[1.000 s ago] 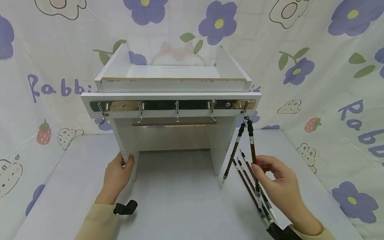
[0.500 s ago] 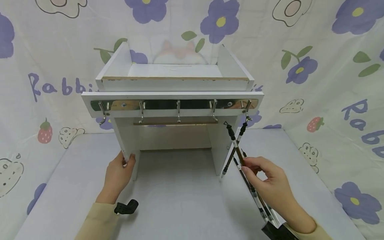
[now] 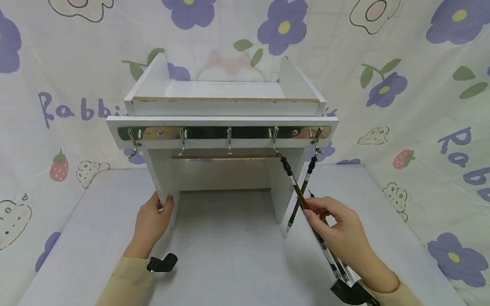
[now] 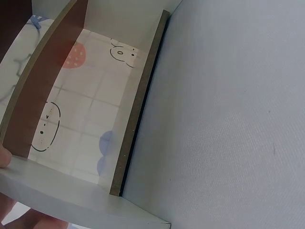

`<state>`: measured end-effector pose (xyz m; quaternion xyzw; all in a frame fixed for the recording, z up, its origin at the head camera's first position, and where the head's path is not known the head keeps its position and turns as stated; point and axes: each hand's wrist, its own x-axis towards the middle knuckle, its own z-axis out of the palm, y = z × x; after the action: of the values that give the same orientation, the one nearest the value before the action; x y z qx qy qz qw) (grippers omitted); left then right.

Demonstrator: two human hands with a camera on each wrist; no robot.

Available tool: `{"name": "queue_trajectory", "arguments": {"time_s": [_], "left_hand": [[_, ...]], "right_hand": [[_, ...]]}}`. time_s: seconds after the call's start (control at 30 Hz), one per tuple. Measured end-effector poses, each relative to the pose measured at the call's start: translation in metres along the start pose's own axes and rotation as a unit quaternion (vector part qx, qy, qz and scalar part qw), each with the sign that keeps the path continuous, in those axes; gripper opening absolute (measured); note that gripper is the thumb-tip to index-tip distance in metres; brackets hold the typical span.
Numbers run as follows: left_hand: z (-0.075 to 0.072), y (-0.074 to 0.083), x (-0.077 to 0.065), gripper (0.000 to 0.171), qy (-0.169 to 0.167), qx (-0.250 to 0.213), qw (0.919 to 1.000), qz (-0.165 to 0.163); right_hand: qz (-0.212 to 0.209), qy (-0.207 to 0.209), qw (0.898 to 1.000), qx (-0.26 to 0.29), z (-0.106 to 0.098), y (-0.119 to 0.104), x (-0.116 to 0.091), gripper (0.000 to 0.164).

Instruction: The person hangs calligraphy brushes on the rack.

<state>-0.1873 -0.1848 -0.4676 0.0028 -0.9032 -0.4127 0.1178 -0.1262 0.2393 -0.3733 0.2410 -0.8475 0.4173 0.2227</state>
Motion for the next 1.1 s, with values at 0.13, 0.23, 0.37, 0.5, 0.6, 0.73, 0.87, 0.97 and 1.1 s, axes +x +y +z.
{"name": "queue_trajectory", "arguments": {"time_s": [0.13, 0.23, 0.37, 0.5, 0.6, 0.73, 0.87, 0.97, 1.1], "left_hand": [[0.0002, 0.0007, -0.0003, 0.054, 0.001, -0.001, 1.0000, 0.000], [0.0002, 0.0011, -0.0003, 0.054, 0.000, -0.001, 1.0000, 0.000], [0.0000, 0.0010, -0.0003, 0.055, -0.002, -0.001, 1.0000, -0.004], [-0.0001, 0.0010, -0.0005, 0.056, -0.004, -0.002, 1.0000, -0.007], [-0.0005, 0.0015, -0.0005, 0.055, -0.004, -0.001, 1.0000, -0.004], [-0.0004, 0.0015, -0.0002, 0.054, -0.003, -0.001, 1.0000, 0.000], [0.0000, 0.0006, 0.0001, 0.054, -0.001, 0.000, 1.0000, 0.000], [0.0003, 0.0002, 0.0002, 0.054, 0.001, 0.000, 1.0000, 0.002], [0.0000, 0.0007, 0.0000, 0.054, 0.000, 0.000, 1.0000, 0.002]], "right_hand": [[0.001, -0.002, 1.000, 0.000, 0.0005, -0.0015, 0.0018, 0.028], [-0.002, -0.002, 1.000, 0.005, 0.0008, -0.0019, 0.0026, 0.028], [-0.003, -0.001, 1.000, 0.013, 0.0010, -0.0034, 0.0035, 0.030], [-0.008, 0.001, 1.000, 0.020, 0.0013, -0.0056, 0.0047, 0.032], [-0.006, 0.000, 1.000, 0.022, 0.0015, -0.0058, 0.0051, 0.032], [0.001, -0.001, 1.000, 0.020, 0.0014, -0.0043, 0.0049, 0.030], [0.004, -0.002, 1.000, 0.023, 0.0013, -0.0030, 0.0047, 0.028], [0.002, -0.004, 1.000, 0.024, 0.0014, -0.0025, 0.0043, 0.028], [-0.001, -0.002, 1.000, 0.021, 0.0020, -0.0004, 0.0034, 0.029]]}}
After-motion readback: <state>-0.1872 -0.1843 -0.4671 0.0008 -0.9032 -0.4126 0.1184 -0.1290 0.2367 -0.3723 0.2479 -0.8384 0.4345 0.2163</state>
